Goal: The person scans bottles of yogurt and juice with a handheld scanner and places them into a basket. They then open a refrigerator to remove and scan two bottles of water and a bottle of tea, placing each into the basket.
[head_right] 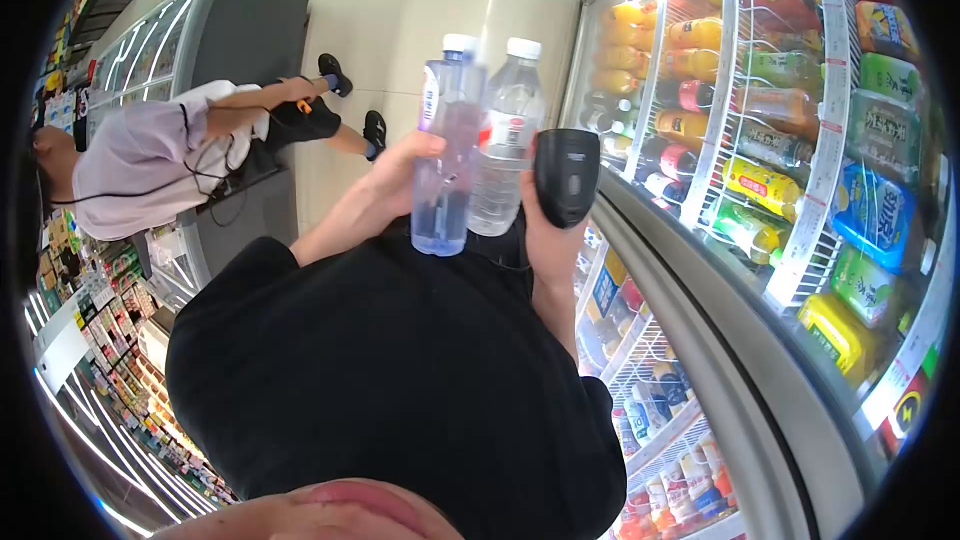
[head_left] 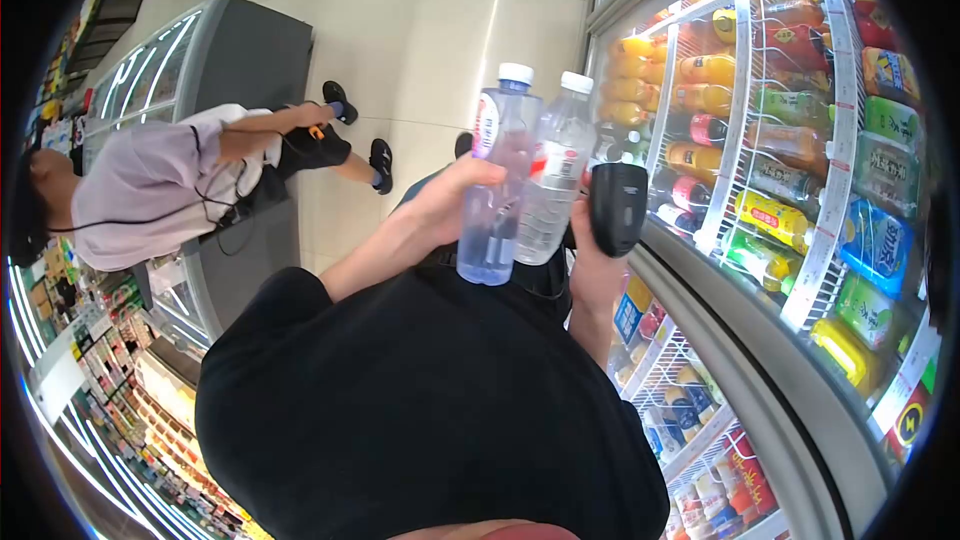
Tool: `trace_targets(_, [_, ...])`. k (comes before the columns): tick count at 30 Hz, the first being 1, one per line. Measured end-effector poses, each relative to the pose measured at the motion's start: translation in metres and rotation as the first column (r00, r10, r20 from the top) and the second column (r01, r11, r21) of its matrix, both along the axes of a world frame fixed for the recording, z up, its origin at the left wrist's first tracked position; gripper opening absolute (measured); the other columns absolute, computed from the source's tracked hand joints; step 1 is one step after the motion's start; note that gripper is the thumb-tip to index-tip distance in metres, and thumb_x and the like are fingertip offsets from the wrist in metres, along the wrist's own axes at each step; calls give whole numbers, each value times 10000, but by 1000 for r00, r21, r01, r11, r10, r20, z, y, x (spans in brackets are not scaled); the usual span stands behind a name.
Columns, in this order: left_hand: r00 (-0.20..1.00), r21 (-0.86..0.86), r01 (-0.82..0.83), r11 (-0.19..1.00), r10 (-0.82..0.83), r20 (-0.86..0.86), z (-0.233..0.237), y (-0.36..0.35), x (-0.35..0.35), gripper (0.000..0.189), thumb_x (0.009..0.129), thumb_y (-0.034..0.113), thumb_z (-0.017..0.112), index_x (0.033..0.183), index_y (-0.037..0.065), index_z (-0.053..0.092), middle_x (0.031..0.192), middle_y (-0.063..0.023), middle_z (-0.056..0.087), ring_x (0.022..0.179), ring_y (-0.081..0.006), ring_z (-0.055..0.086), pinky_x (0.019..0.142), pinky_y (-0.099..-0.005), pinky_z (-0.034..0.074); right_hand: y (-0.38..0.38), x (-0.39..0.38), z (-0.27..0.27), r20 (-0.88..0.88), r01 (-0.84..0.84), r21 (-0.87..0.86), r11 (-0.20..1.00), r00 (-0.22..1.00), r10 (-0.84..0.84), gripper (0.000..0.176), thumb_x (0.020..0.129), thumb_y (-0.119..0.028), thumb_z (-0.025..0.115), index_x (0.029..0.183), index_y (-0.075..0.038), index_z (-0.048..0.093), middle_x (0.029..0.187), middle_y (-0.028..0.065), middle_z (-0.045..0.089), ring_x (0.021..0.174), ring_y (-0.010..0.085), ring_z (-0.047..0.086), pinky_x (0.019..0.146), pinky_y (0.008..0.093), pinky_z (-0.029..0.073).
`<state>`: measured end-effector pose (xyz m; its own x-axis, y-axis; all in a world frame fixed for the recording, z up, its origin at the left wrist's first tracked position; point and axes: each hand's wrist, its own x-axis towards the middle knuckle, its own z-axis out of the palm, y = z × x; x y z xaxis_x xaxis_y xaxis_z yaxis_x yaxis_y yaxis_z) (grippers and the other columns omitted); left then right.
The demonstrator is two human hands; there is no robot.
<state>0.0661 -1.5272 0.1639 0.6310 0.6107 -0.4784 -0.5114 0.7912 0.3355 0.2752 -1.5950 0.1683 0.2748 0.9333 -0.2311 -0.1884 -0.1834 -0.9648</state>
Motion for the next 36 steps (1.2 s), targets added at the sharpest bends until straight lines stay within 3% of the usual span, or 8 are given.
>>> trace_targets(9, [902,-147,-179,973,222,370,-22,71,-20,885,718,317,820,1470,5,474,1351,-173,619,1268,-314,598,1115,-511,465,71,-8,27,84,-208,8,978,975,207,433,970,15,655,1396,-14,580,1335,92,659,1136,137,627,969,312,520])
trace_targets(10, [901,-133,-141,981,183,395,-18,85,-24,915,696,311,827,1488,28,466,1392,-166,598,1296,-317,579,1139,-508,443,82,-16,27,38,-89,-50,995,995,91,366,899,33,746,1250,9,644,1182,64,707,1048,130,649,955,303,504])
trace_targets(13, [847,-131,-165,978,208,490,-9,130,-27,917,693,308,826,1496,51,466,1410,-148,590,1300,-312,576,1138,-491,445,126,-34,37,152,-155,89,984,978,141,474,952,60,641,1414,-11,562,1421,88,603,1201,148,590,1057,336,466])
trace_targets(18, [844,-153,-199,968,249,475,-14,185,-58,976,670,349,842,1494,12,442,1404,-198,574,1271,-360,591,1070,-526,495,194,-59,49,313,-342,194,919,910,273,599,941,71,629,1512,-11,471,1553,128,493,1449,227,450,1206,389,336])
trace_targets(23, [915,-132,-235,963,265,305,-17,218,-105,884,689,356,831,1439,25,502,1288,-146,630,1175,-296,634,1016,-462,534,239,-92,41,124,-378,-3,926,919,375,616,944,35,666,1522,-9,459,1525,105,525,1400,191,489,1176,354,365])
trace_targets(28, [929,-69,-315,947,322,182,-25,239,-130,770,760,392,794,1403,54,538,1152,-86,671,1057,-189,670,867,-383,596,288,-119,45,212,-481,8,877,858,468,552,932,34,700,1454,-8,528,1431,72,586,1286,140,539,1103,317,413])
trace_targets(33, [895,-71,-411,909,417,158,-28,258,-142,833,777,462,779,1449,57,498,1266,-148,636,1118,-301,657,977,-514,556,325,-135,46,251,-554,-22,832,802,541,558,891,55,734,1418,-5,561,1413,103,608,1262,138,576,1064,319,454])
trace_targets(36, [865,-140,-430,892,451,218,-30,270,-153,1011,744,540,801,1537,59,397,1433,-219,539,1291,-372,567,1084,-561,483,345,-124,35,86,-638,32,770,769,634,527,929,36,673,1437,11,535,1422,127,599,1286,197,586,1045,352,487])
